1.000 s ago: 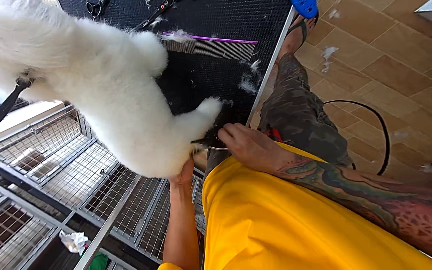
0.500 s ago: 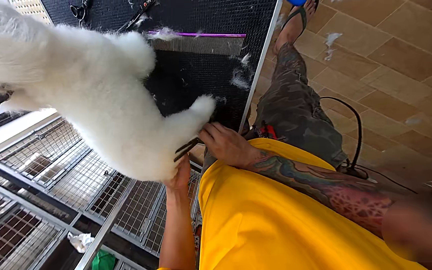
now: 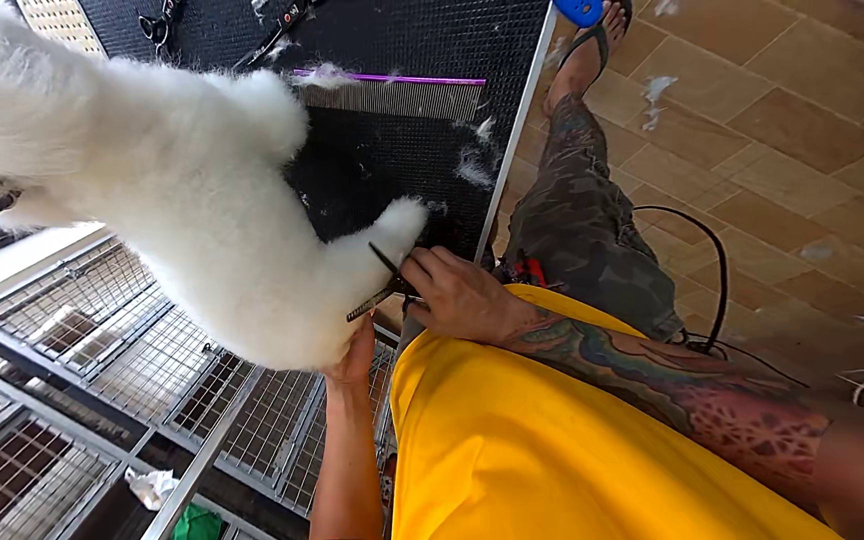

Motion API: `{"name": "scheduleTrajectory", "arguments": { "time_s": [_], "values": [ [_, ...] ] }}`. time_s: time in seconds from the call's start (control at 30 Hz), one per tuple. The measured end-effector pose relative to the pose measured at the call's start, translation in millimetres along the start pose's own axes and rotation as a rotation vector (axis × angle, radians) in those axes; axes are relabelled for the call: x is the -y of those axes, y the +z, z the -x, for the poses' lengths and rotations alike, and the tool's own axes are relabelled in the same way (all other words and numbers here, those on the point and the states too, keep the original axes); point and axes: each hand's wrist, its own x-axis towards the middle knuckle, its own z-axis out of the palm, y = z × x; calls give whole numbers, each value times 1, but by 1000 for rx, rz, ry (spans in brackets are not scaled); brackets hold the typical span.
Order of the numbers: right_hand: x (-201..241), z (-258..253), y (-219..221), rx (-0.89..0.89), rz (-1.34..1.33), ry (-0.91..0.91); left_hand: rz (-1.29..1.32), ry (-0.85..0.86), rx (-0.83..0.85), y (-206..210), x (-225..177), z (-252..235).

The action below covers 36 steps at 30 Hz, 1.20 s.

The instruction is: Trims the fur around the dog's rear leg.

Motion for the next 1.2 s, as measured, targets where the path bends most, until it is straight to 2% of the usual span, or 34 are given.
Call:
{"name": "scheduleTrajectory", "arguments": {
  "time_s": [0.13,0.27,0.43,0.57,0.77,0.83,0.93,1.03,1.2],
  "values": [
    [-3,-1,-12,-5,31,-7,23,28,-117,1,2,1],
    [-7,-7,-29,121,71,-38,11,21,-94,-3,1,1],
    [-13,-14,-44,127,139,-75,19,54,-106,-7,2,-1],
    [-19,-21,-51,214,140,-126,9,48,-109,-7,1,-1],
    [-19,-25,-60,252,140,-82,-1,68,-144,-8,-1,0],
    [-18,-27,-62,311,122,-93,-11,62,-133,-8,-3,1],
    [-17,-30,-61,388,54,-18,-26,69,-144,-9,-5,3],
    [-23,-26,-55,351,8,32,-8,74,-147,-10,-7,5],
    [-18,-13,-35,242,79,-189,-21,30,-156,-18,-9,10]
  ]
}}
